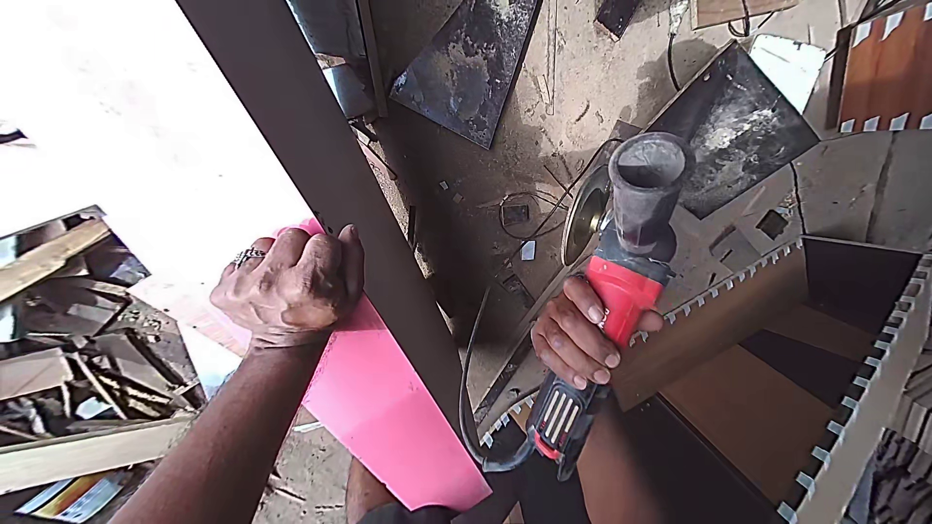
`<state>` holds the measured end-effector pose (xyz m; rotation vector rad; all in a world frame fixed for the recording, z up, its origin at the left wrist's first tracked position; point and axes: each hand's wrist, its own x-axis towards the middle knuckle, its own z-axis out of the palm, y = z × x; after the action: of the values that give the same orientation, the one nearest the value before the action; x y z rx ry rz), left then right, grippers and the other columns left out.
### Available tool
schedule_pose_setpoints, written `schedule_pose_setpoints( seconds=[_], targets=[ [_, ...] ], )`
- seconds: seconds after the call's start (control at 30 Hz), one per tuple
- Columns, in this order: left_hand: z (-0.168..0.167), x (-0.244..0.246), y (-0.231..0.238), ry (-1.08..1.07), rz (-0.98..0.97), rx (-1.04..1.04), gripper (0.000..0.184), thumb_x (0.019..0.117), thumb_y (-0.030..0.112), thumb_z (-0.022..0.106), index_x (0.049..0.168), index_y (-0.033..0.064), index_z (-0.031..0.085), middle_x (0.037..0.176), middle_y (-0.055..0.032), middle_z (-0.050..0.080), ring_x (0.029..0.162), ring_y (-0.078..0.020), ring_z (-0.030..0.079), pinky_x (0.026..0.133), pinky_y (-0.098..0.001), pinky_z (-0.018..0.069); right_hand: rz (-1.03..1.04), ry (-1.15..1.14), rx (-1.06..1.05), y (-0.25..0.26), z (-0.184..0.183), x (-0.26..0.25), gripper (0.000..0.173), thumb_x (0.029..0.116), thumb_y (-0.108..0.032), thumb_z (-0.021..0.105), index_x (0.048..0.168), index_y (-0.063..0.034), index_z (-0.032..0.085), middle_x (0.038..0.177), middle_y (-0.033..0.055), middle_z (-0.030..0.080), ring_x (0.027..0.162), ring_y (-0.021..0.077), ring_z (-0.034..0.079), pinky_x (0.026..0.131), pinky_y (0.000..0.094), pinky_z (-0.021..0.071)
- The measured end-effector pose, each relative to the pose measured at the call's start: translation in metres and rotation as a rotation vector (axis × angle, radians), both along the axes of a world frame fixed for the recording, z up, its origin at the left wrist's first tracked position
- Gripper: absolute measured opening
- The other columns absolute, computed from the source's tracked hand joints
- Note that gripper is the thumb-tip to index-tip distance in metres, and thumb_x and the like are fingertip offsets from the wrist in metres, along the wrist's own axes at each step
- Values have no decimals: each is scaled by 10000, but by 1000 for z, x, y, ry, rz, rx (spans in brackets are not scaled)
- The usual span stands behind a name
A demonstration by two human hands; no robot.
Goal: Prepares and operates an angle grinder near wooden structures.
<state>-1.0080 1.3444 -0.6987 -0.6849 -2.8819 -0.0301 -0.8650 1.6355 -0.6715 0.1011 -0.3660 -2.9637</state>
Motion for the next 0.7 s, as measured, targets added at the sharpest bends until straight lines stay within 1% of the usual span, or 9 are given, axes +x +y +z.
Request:
schedule_pose_setpoints(
  seconds=[0.1,0.13,0.2,0.27,0.33,0.4,0.47,0.53,0.7],
  targets=[
    [1,-1,2,7,-2,0,495,1072,393,412,719,59,507,651,-163,544,613,-386,605,485,-498,383,17,-50,44,1,0,-1,670,656,-639,818,1025,-101,668,623,3,632,542,172,653,550,362,558],
    [1,-1,2,12,-4,0,497,1073,391,412,716,59,502,651,-168,546,612,-389,609,479,-497,382,11,-76,75,0,0,-1,662,669,-632,813,1045,-108,662,632,-1,633,549,168,654,551,357,557],
    [0,0,2,11,-4,5,501,1076,402,417,721,58,505,662,-172,552,621,-392,614,479,-497,386,-28,-132,177,-2,-2,3,646,729,-569,812,1146,-100,657,694,27,663,596,194,672,581,375,566],
    [0,-1,1,20,-4,7,501,1078,408,427,728,61,518,662,-163,547,623,-381,609,485,-492,386,-74,-185,364,-4,-11,10,629,781,-446,819,1245,-66,629,793,89,698,679,248,695,650,427,588],
    [-1,-1,1,22,2,-3,501,1076,413,436,729,62,522,662,-160,551,630,-376,617,489,-491,392,-82,-236,629,-3,-18,17,636,791,-343,841,1295,-35,606,901,135,725,778,269,717,738,443,608],
    [-2,-1,1,22,4,-8,500,1072,412,443,724,62,521,667,-163,558,633,-378,620,491,-496,396,-88,-281,876,-2,-23,25,623,788,-263,857,1282,7,593,952,166,725,841,270,718,794,437,606],
    [-1,-1,2,17,9,-8,499,1070,406,447,720,60,525,676,-167,564,639,-381,624,495,-501,399,-94,-318,1030,-3,-25,31,565,794,-180,849,1235,41,572,990,197,717,901,282,721,852,443,605],
    [-1,-1,3,13,11,-14,494,1069,403,447,723,59,525,680,-169,567,648,-383,629,498,-500,401,-71,-365,1120,-3,-23,32,571,780,-148,848,1229,33,547,1009,172,723,932,257,728,884,427,611],
    [-1,-1,3,22,7,-16,492,1069,402,445,725,60,527,683,-169,571,654,-383,632,500,-506,404,-23,-392,1220,-4,-23,34,590,745,-156,852,1218,31,554,1009,135,730,926,221,732,878,402,616]
  ],
)
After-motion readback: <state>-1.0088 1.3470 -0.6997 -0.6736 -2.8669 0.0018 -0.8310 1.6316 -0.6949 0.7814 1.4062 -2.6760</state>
